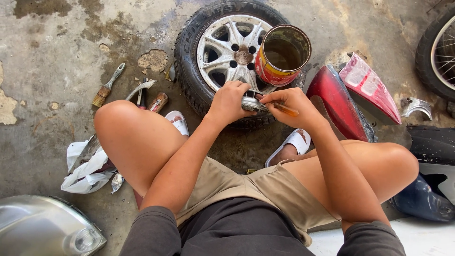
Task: Sanding a metal engine component using sandpaper and a liquid lubricant on a garage floor.
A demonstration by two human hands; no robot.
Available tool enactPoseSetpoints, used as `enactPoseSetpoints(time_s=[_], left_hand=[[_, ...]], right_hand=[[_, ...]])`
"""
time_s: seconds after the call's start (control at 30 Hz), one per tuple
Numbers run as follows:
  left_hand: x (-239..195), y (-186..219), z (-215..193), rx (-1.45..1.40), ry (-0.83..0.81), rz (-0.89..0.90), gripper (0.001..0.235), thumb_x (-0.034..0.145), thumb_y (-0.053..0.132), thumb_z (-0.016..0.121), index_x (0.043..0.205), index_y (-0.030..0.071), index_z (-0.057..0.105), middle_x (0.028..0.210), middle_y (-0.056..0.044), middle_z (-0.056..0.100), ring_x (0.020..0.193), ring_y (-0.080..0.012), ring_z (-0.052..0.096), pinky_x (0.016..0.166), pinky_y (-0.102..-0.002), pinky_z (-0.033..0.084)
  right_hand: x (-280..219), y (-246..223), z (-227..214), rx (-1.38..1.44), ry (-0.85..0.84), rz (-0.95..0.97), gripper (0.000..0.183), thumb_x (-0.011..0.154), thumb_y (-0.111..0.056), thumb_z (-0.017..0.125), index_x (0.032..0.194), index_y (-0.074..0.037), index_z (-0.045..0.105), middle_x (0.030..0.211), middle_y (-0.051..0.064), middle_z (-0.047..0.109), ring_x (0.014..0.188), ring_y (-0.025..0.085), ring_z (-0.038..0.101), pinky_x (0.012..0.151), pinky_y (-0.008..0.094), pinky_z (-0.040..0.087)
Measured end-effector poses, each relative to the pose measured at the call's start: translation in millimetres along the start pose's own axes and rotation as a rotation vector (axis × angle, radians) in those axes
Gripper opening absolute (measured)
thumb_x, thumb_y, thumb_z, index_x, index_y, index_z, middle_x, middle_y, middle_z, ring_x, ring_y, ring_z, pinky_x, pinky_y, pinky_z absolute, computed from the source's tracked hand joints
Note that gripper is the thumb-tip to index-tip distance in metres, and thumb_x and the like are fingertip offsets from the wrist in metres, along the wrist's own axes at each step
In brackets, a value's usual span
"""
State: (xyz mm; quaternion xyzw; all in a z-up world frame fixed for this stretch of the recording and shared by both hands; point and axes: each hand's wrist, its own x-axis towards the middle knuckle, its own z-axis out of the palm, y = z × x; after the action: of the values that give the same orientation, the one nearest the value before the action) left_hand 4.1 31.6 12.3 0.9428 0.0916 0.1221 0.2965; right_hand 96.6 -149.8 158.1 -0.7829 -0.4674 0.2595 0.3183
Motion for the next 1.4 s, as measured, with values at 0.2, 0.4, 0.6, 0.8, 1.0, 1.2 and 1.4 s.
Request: enactPoseSetpoints(time_s=[0.2, 0.4, 0.6, 0.8, 1.0, 1.2, 1.4], left_hand=[[3, 0, 1, 0.014, 0.002, -0.013, 0.077, 0.063, 0.053, 0.093, 0.124, 0.013, 0.068, 0.111, -0.007, 0.068, 0.115, -0.0329, 0.064, 0.091, -0.049, 0.059], [0, 1, 3, 0.037, 0.018, 0.012, 0.077, 0.062, 0.052, 0.092, 0.124, 0.013, 0.067, 0.112, -0.008, 0.068, 0.115, -0.0331, 0.064, 0.092, -0.049, 0.058], [-1, 1, 45, 0.225, 0.059, 0.125, 0.078, 0.058, 0.054, 0.092, 0.123, 0.019, 0.067, 0.111, -0.005, 0.068, 0.113, -0.0295, 0.063, 0.089, -0.046, 0.057], [-17, 25, 36, 0.215, 0.000, 0.274, 0.070, 0.058, 0.042, 0.093, 0.118, 0.015, 0.069, 0.112, -0.005, 0.066, 0.118, -0.0267, 0.057, 0.095, -0.047, 0.050], [-3, 23, 57, 0.250, 0.023, 0.201, 0.072, 0.054, 0.041, 0.091, 0.118, 0.017, 0.067, 0.112, -0.003, 0.066, 0.117, -0.0255, 0.054, 0.093, -0.051, 0.051], [1, 28, 56, 0.213, 0.005, 0.241, 0.066, 0.050, 0.046, 0.088, 0.108, 0.021, 0.069, 0.108, 0.003, 0.068, 0.114, -0.0231, 0.054, 0.091, -0.051, 0.048], [-16, 52, 68, 0.349, 0.097, 0.369, 0.052, 0.056, 0.033, 0.089, 0.101, 0.018, 0.068, 0.099, -0.002, 0.069, 0.107, -0.0259, 0.055, 0.086, -0.053, 0.046]], right_hand=[[3, 33, 4, 0.099, -0.050, -0.025, 0.040, 0.084, 0.009, 0.056, 0.118, 0.002, 0.076, 0.110, 0.030, 0.074, 0.109, 0.041, 0.069, 0.085, 0.050, 0.056], [18, 65, -3, 0.573, -0.090, 0.410, 0.033, 0.101, -0.009, 0.051, 0.130, -0.001, 0.065, 0.113, 0.013, 0.073, 0.098, 0.021, 0.073, 0.074, 0.036, 0.064], [20, 53, 4, 0.161, -0.211, 0.576, 0.044, 0.089, -0.024, 0.078, 0.113, 0.012, 0.069, 0.074, 0.025, 0.071, 0.046, 0.030, 0.067, 0.035, 0.038, 0.055], [4, 77, 28, -0.369, -0.414, 0.568, 0.029, 0.094, -0.031, 0.067, 0.111, -0.009, 0.075, 0.072, 0.007, 0.078, 0.052, 0.018, 0.074, 0.051, 0.035, 0.061], [-7, 101, 43, -0.498, -0.110, 0.455, 0.028, 0.096, -0.032, 0.064, 0.115, -0.016, 0.079, 0.096, 0.008, 0.077, 0.090, 0.027, 0.076, 0.070, 0.039, 0.062], [-21, 50, 32, -0.545, -0.154, 0.423, 0.026, 0.097, -0.020, 0.059, 0.104, -0.005, 0.078, 0.095, 0.021, 0.077, 0.092, 0.041, 0.075, 0.074, 0.047, 0.064], [-22, 101, 43, -0.511, -0.200, 0.499, 0.028, 0.095, -0.021, 0.058, 0.099, -0.005, 0.081, 0.089, 0.018, 0.078, 0.085, 0.036, 0.077, 0.068, 0.044, 0.064]])
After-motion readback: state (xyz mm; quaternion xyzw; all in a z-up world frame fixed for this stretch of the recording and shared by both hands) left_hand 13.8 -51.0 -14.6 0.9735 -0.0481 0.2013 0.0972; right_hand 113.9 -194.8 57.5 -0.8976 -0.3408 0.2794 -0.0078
